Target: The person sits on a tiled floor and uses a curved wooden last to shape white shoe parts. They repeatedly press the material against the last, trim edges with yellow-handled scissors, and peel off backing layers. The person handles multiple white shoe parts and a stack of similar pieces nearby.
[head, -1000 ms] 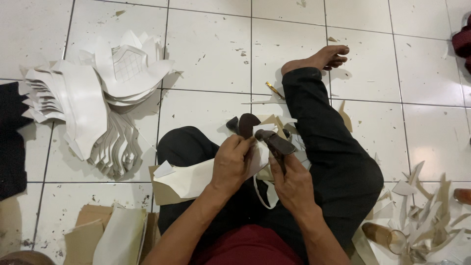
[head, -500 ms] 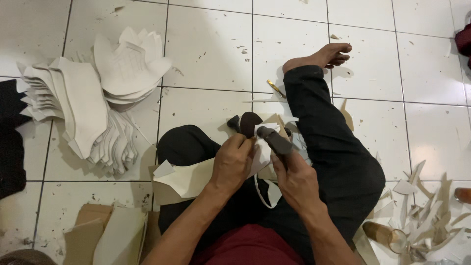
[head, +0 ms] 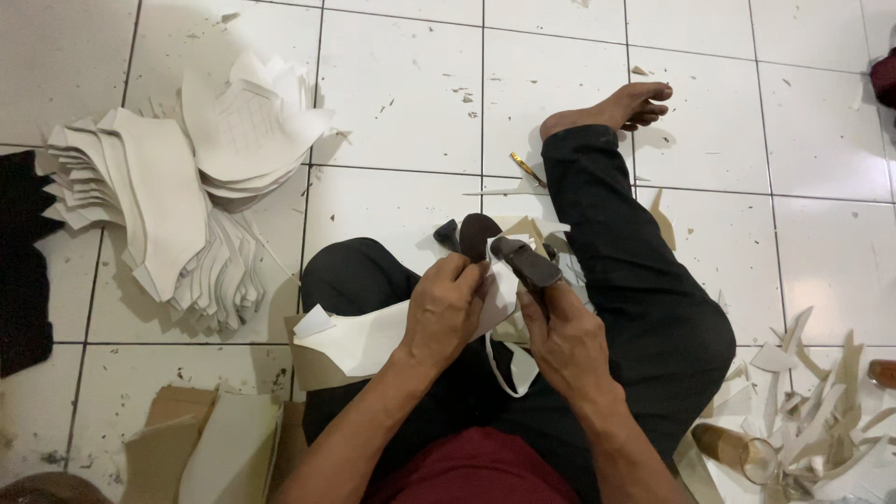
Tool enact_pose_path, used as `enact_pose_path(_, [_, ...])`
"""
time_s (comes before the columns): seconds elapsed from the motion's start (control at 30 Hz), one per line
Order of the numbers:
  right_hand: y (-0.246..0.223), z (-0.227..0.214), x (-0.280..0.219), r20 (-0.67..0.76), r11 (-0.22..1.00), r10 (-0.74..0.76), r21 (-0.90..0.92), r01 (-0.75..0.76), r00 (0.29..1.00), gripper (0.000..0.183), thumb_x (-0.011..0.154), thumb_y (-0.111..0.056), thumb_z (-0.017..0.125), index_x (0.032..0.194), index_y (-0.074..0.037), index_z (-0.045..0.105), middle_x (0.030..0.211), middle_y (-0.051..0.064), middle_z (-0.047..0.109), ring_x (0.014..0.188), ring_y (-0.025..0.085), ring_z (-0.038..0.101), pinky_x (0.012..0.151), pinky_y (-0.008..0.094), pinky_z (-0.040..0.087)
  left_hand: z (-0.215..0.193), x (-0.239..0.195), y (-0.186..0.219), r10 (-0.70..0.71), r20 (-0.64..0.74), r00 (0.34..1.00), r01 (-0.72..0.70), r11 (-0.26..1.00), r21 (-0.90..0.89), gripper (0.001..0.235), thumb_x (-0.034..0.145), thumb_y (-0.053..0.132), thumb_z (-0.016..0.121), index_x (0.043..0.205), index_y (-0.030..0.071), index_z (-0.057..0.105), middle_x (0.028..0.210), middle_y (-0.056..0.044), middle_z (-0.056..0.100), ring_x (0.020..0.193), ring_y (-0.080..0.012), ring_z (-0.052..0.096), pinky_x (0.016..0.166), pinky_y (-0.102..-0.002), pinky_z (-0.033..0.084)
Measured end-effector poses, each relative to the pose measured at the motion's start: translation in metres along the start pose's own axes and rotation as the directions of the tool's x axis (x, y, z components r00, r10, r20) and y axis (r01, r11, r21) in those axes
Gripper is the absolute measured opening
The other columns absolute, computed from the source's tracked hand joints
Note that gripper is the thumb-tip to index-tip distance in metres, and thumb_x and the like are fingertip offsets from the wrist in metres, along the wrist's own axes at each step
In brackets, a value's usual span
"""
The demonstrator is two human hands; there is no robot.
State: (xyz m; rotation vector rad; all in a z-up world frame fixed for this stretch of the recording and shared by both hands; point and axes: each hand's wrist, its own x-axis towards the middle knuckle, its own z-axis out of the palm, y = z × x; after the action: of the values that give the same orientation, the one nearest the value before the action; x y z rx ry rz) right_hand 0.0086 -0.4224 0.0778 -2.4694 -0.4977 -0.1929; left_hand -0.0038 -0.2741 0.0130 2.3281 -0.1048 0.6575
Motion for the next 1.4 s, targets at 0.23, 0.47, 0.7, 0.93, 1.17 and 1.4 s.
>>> enact_pose_path(0.23, [-0.006,-0.006,-0.002,0.016,0.991,-0.118,-0.064,0.119,0.993,0.024,0.086,-0.02,0.061,0.11,-0.013,0.06,0.083,0.013,0.064,0.064,0.037,0.061,0.045,0.041,0.051,-0.008,0.005,0.005,0.011,0.028,1.0,-0.013,0.998,0.062,0.004,0.083,0.012,0.062,0.083,0.008,0.062,0.071,-0.004,0.048,0.059,-0.0223,0.054,0.053,-0.031,0.044])
enact_pose_path(0.47, [-0.01,-0.001,0.0,-0.092,1.0,-0.013,-0.011,0.012,0.996,0.016,0.087,-0.031,0.062,0.096,-0.017,0.062,0.066,0.008,0.063,0.057,0.031,0.062,0.039,0.037,0.047,-0.006,0.003,0.003,0.026,0.016,1.0,-0.027,0.993,0.111,0.006,0.083,0.015,0.063,0.08,0.01,0.06,0.071,-0.001,0.047,0.059,-0.0202,0.053,0.053,-0.03,0.042])
enact_pose_path(0.7, [0.006,0.001,-0.001,0.046,0.939,-0.234,-0.247,0.238,0.971,0.014,0.084,-0.023,0.066,0.089,-0.011,0.064,0.064,0.007,0.061,0.052,0.027,0.062,0.04,0.031,0.047,-0.011,0.001,-0.006,-0.239,0.167,0.957,0.279,0.918,-0.282,0.014,0.075,0.013,0.069,0.085,0.009,0.062,0.073,-0.006,0.054,0.066,-0.0264,0.06,0.057,-0.031,0.047])
enact_pose_path(0.93, [-0.009,-0.001,-0.005,-0.049,0.998,-0.05,-0.041,0.048,0.998,0.018,0.085,-0.022,0.064,0.097,-0.009,0.063,0.066,0.011,0.061,0.058,0.033,0.06,0.045,0.037,0.05,-0.007,-0.003,-0.009,0.048,0.114,0.992,-0.059,0.994,0.092,0.006,0.077,0.011,0.065,0.082,0.012,0.061,0.073,-0.003,0.052,0.061,-0.021,0.056,0.055,-0.03,0.045])
enact_pose_path(1.17, [0.004,0.002,-0.013,-0.022,1.0,-0.012,-0.021,0.012,1.0,0.024,0.088,-0.033,0.057,0.096,-0.01,0.061,0.066,0.014,0.06,0.061,0.035,0.061,0.047,0.043,0.048,-0.013,0.0,-0.007,0.132,0.11,0.985,-0.148,0.976,0.157,0.005,0.078,0.014,0.065,0.08,0.012,0.061,0.072,-0.001,0.051,0.057,-0.0187,0.054,0.05,-0.028,0.042])
enact_pose_path(1.4, [0.019,0.006,-0.008,0.006,0.984,-0.127,-0.122,0.127,0.992,0.018,0.086,-0.029,0.063,0.095,-0.013,0.063,0.064,0.006,0.06,0.059,0.027,0.063,0.045,0.032,0.049,-0.009,0.013,0.008,-0.084,0.112,0.99,0.105,0.975,-0.194,0.008,0.077,0.001,0.06,0.083,0.007,0.06,0.074,-0.005,0.053,0.069,-0.0269,0.059,0.058,-0.031,0.049])
